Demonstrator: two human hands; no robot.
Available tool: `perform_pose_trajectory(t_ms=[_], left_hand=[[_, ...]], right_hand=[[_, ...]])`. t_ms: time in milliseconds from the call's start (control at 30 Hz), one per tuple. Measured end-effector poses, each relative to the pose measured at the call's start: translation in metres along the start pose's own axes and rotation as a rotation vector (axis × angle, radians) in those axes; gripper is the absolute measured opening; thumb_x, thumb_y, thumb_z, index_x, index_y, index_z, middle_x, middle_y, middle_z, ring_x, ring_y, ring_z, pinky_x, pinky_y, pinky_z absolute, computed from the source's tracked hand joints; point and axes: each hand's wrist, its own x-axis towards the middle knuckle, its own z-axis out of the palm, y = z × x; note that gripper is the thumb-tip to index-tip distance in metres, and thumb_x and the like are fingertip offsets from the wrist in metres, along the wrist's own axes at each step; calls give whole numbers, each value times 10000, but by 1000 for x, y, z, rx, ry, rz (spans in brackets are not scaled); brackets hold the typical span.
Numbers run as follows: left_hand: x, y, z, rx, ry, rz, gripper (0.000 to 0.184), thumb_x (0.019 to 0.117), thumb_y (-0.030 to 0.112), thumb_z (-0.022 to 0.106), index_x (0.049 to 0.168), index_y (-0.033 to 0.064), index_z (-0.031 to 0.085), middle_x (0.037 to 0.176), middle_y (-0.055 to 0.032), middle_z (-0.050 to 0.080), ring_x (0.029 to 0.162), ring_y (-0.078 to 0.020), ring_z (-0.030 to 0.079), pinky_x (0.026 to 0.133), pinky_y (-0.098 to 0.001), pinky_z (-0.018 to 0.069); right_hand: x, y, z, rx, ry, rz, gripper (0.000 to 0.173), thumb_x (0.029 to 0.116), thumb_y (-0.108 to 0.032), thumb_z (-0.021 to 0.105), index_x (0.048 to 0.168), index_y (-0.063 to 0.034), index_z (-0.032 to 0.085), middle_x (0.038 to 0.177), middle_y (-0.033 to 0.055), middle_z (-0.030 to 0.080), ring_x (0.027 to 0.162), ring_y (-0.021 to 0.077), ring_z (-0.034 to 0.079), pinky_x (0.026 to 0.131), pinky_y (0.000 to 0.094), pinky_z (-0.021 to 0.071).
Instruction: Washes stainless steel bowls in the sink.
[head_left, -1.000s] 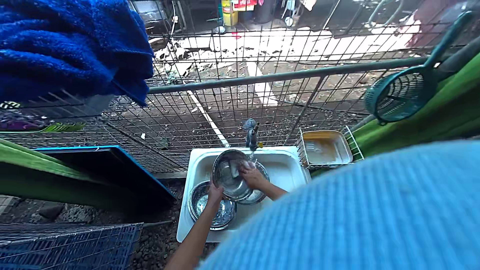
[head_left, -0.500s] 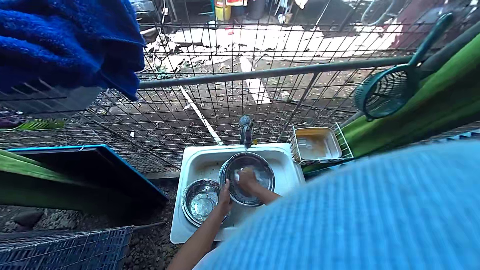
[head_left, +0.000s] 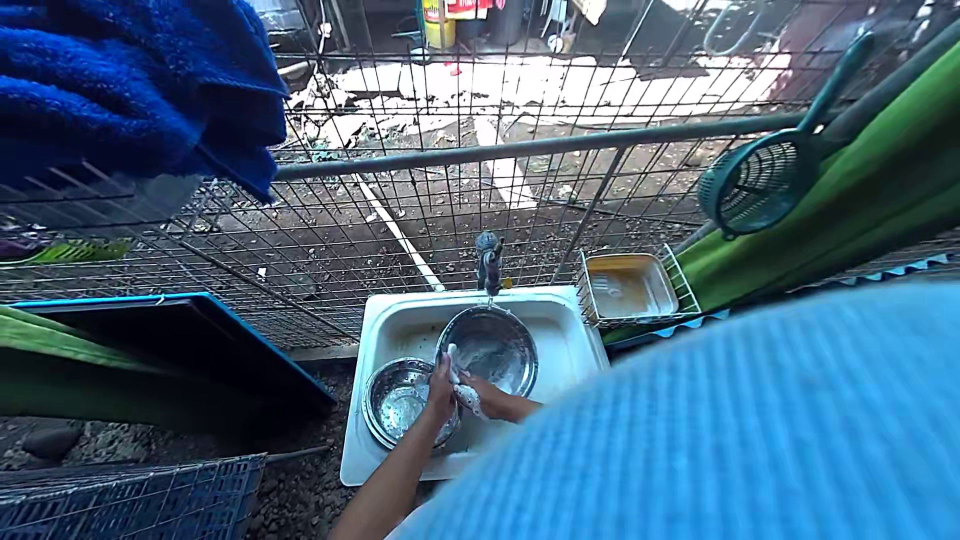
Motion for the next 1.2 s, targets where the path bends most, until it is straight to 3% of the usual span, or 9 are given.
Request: perform_pose_trajectory(t_ms=[100, 267, 367, 500, 667, 800, 967, 1133, 1200], left_hand=[[1, 23, -24, 17, 57, -24, 543, 1124, 374, 329, 1592, 100, 304, 1488, -215, 502, 1319, -314, 534, 1083, -524, 440], [-20, 8, 13, -54, -58, -104, 498, 1130, 351, 319, 1545, 78, 349, 1358, -199, 590, 1181, -266, 616, 996, -453, 516], [-3, 21, 9, -51, -51, -90, 489, 1131, 375, 274, 1427, 32, 457, 1182, -164, 632, 1019, -216, 624, 900, -426, 524], [7, 53, -31, 35, -6, -152, 505, 1112, 401, 362, 1515, 98, 400, 1345, -206, 598, 1168, -301, 616, 974, -504, 509], [-15, 1, 6, -9, 120, -33, 664, 1113, 395, 358, 1654, 241, 6, 1616, -238, 308, 1374, -374, 455, 1069, -559, 421], [-10, 30, -29, 133, 129, -129, 601, 1116, 455, 309, 1542, 35, 362, 1401, -268, 541, 1217, -364, 570, 1007, -556, 467], [-24, 15, -16, 11, 172, -98, 550, 1121, 397, 347, 1556, 62, 327, 1300, -260, 588, 1073, -324, 619, 890, -490, 522], [-22, 12, -33, 15, 162, -26, 587, 1124, 412, 307, 1595, 63, 269, 1495, -258, 475, 1318, -348, 528, 1081, -545, 435], [-27, 18, -43, 34, 110, -52, 559, 1125, 384, 324, 1605, 106, 254, 1468, -235, 510, 1278, -307, 571, 1048, -497, 483]], right_hand=[[-17, 18, -31, -356, -239, 54, 469, 1076, -296, 502, 1472, -48, 545, 1564, 184, 479, 1485, 351, 404, 1224, 560, 295], [8, 40, -41, -366, 51, 114, 651, 1085, -424, 426, 1562, 17, 383, 1686, 224, 228, 1589, 366, 131, 1295, 523, 79], [8, 3, -14, -1, 48, -39, 682, 990, -344, 638, 1524, 30, 438, 1587, 268, 401, 1507, 380, 350, 1259, 509, 252], [-16, -6, -35, -385, -363, -46, 548, 852, -12, 753, 1380, 6, 606, 1354, 301, 594, 1310, 477, 526, 1083, 632, 417], [11, -46, -12, -202, -72, 233, 405, 960, -152, 652, 1329, 16, 637, 1305, 257, 651, 1262, 410, 600, 1087, 593, 449], [-8, -23, 5, -206, -192, 48, 547, 937, 4, 637, 1473, -6, 529, 1470, 276, 533, 1402, 420, 481, 1182, 574, 359], [8, -49, -7, -297, -236, 204, 358, 941, -28, 630, 1293, 35, 638, 1244, 300, 651, 1200, 472, 616, 1019, 647, 475], [-6, -22, -9, -251, -290, 76, 585, 1044, -428, 566, 1447, -4, 551, 1386, 275, 597, 1322, 429, 550, 1142, 587, 388], [-13, 17, -35, -473, -339, 39, 710, 1021, -574, 521, 1377, 35, 598, 1499, 252, 521, 1478, 398, 392, 1256, 585, 199]])
